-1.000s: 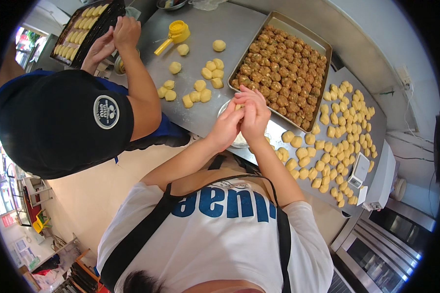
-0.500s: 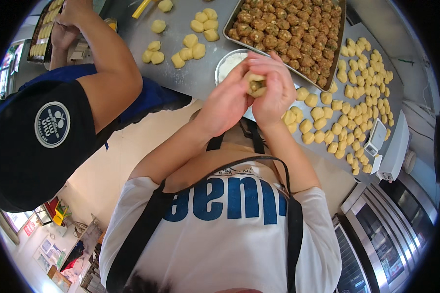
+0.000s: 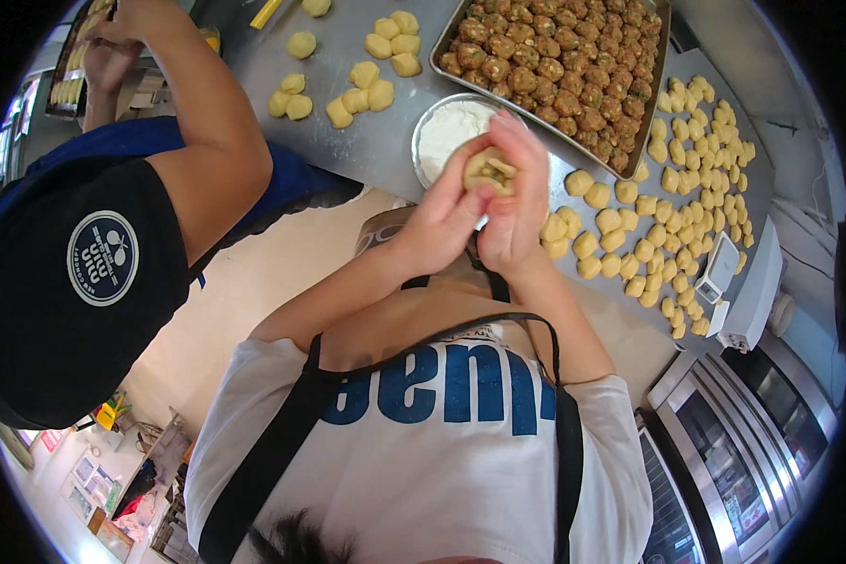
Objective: The person picks up a dough ball, flattens it into a disc by hand, places a round filling from a tray onto the dough, and rolls the dough around it into a ball.
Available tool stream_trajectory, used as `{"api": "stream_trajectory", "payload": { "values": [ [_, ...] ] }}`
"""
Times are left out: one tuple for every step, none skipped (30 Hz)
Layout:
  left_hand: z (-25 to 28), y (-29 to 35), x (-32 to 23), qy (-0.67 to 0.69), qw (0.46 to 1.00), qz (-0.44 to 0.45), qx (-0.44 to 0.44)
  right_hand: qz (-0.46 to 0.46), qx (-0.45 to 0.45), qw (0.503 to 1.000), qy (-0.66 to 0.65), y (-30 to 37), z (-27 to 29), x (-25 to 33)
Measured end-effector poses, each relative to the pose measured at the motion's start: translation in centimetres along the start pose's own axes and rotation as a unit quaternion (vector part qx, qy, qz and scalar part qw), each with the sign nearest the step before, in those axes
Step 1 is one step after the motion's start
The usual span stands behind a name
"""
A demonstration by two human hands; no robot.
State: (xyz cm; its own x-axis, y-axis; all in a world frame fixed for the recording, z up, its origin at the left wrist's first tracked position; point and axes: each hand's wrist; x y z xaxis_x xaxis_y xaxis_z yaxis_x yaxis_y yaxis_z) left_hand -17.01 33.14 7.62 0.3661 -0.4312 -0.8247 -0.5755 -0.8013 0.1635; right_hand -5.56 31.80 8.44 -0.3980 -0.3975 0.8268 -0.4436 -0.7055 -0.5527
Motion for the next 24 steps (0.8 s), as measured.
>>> {"api": "stream_trajectory", "payload": {
  "values": [
    [0.3, -0.1, -0.2, -0.007, 1.0, 0.015, -0.013, -0.022, 0.049, 0.999, -0.006, -0.2, 0.5, -0.1],
    [0.6, -0.3, -0.6, 0.027, 0.999, 0.04, -0.008, -0.044, 0.099, 0.994, -0.013, -0.4, 0.9, -0.3],
    [0.5, 0.0, -0.6, 0.011, 0.997, 0.069, -0.015, -0.013, 0.116, 0.993, -0.012, -0.2, 1.3, -0.8],
    [0.5, 0.4, -0.2, -0.009, 0.995, 0.094, -0.019, 0.023, 0.13, 0.991, -0.013, 0.3, 1.5, -1.6],
    [0.8, 0.6, 0.3, -0.028, 0.992, 0.119, -0.023, 0.058, 0.145, 0.988, -0.014, 0.5, 1.6, -2.3],
    [1.6, 0.4, 0.8, -0.101, 0.993, 0.053, 0.017, 0.062, 0.148, 0.987, -0.028, 0.5, 1.7, -2.4],
    [2.1, 0.0, 1.2, 0.048, 0.995, 0.086, 0.026, 0.046, 0.145, 0.988, -0.025, 0.8, 1.5, -2.7],
    [2.5, -0.5, 1.5, 0.196, 0.973, 0.117, 0.034, 0.03, 0.141, 0.989, -0.022, 1.1, 1.3, -2.9],
    [2.8, -1.0, 1.3, 0.34, 0.928, 0.146, 0.042, 0.012, 0.139, 0.99, -0.018, 1.2, 1.0, -2.9],
    [3.4, -1.6, 0.0, 0.38, 0.893, 0.241, 0.027, -0.01, 0.188, 0.978, 0.092, 1.3, -0.2, -2.2],
    [3.9, -2.0, 0.2, 0.363, 0.899, 0.242, -0.04, 0.014, 0.215, 0.969, 0.125, 1.3, -0.3, -2.3],
    [4.4, -2.4, 0.8, 0.347, 0.901, 0.239, -0.103, 0.042, 0.241, 0.956, 0.16, 1.0, -0.5, -2.6],
    [4.6, -2.9, 1.8, 0.33, 0.898, 0.242, -0.163, 0.066, 0.263, 0.941, 0.201, 0.9, -0.5, -3.1],
    [4.5, -3.0, 2.7, 0.223, 0.926, 0.222, -0.208, 0.101, 0.27, 0.921, 0.263, 1.9, -1.6, -4.7],
    [4.8, -3.2, 3.1, 0.224, 0.922, 0.234, -0.212, 0.094, 0.276, 0.927, 0.237, 2.6, -2.1, -5.8],
    [5.4, -3.6, 3.2, 0.226, 0.918, 0.243, -0.217, 0.089, 0.282, 0.932, 0.21, 2.9, -2.4, -6.6],
    [6.0, -3.8, 3.1, 0.227, 0.914, 0.254, -0.221, 0.083, 0.286, 0.937, 0.183, 3.3, -2.7, -7.1],
    [6.0, -3.9, 1.8, 0.203, 0.919, 0.254, -0.224, 0.07, 0.286, 0.93, 0.221, 2.5, -3.0, -6.2],
    [8.3, -4.7, 2.2, 0.253, 0.908, 0.258, -0.211, 0.008, 0.251, 0.95, 0.184, 2.5, -2.4, -6.2],
    [9.8, -5.7, 1.3, 0.301, 0.894, 0.244, -0.226, -0.053, 0.208, 0.965, 0.147, 2.4, -1.7, -6.7],
    [9.2, -6.2, -1.2, 0.268, 0.91, 0.216, -0.232, -0.11, 0.16, 0.975, 0.109, 2.1, -1.0, -7.0],
    [9.6, -6.2, -2.1, 0.154, 0.94, 0.16, -0.258, -0.147, 0.199, 0.962, 0.117, 1.1, 1.4, -5.6],
    [12.2, -5.9, -0.6, -0.036, 0.939, 0.131, -0.318, -0.221, 0.245, 0.935, 0.125, 0.5, 3.5, -4.1],
    [13.2, -4.7, 0.5, -0.16, 0.93, 0.092, -0.317, -0.197, 0.277, 0.924, 0.176, 1.0, 5.7, -3.7]
  ]
}}
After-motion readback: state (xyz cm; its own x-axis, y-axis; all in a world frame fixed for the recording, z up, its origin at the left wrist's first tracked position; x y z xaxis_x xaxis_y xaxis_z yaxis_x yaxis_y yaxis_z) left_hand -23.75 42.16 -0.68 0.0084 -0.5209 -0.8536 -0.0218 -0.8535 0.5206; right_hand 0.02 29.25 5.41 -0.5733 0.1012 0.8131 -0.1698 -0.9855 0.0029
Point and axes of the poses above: each hand's wrist, its own y-axis away from the middle knuckle, its own z-axis out of the back of the hand, x = y × z, and after that the axes turned 6 degrees about -x, right-handed
